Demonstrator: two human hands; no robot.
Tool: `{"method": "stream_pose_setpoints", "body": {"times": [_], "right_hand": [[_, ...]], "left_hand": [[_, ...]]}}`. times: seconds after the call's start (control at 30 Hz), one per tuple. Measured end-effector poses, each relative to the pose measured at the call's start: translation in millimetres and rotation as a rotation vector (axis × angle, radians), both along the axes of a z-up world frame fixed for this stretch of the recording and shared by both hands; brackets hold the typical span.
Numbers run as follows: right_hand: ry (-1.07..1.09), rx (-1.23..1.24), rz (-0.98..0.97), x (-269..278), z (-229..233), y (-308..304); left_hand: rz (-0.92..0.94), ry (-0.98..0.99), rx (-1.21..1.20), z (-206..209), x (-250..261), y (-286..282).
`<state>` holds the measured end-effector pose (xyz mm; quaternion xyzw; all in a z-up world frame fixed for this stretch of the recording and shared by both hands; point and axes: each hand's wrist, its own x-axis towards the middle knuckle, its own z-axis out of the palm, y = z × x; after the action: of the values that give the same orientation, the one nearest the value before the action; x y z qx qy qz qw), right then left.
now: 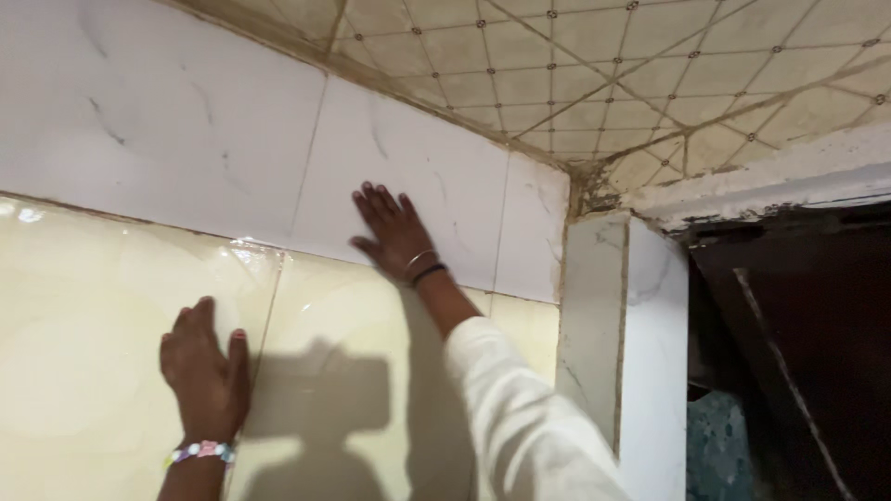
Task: The person cleans wall tiles by hand using a cloth and water from a bucket.
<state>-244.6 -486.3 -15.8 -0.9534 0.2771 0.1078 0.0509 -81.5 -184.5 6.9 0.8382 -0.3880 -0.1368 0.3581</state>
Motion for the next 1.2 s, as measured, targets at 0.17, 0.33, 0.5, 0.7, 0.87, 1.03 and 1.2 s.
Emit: {"method": "stream_pose_setpoints", "body": {"times": [0.17, 0.33, 0.5, 0.7, 0.87, 1.03, 1.2], "right_hand": [[-0.028, 0.256, 0.273, -35, 4, 116], [0.115, 0.389, 0.427, -57, 19, 183], [-0.115, -0.010, 0.018, -16, 13, 48], [-0.407, 0.060, -0.423, -82, 3, 42], [-0.361, -0.133, -0.818, -239, -13, 28], [-0.025, -0.267, -1.170, -263, -51, -29], [-0.370, -0.238, -0.830, -129, -79, -32]], "left_hand": [[-0.073, -0.168, 0.162, -11, -13, 8], [-0.062, -0.258, 0.158, -11, -19, 3], [-0.091, -0.452, 0.403, -14, -24, 5], [-0.107, -0.364, 0.405, -6, -19, -7], [-0.018, -0.012, 0.293, -5, -8, -79], [0.088, 0.123, 0.314, 19, -13, -123], [0.073, 0.096, 0.384, 38, -16, -127]]}}
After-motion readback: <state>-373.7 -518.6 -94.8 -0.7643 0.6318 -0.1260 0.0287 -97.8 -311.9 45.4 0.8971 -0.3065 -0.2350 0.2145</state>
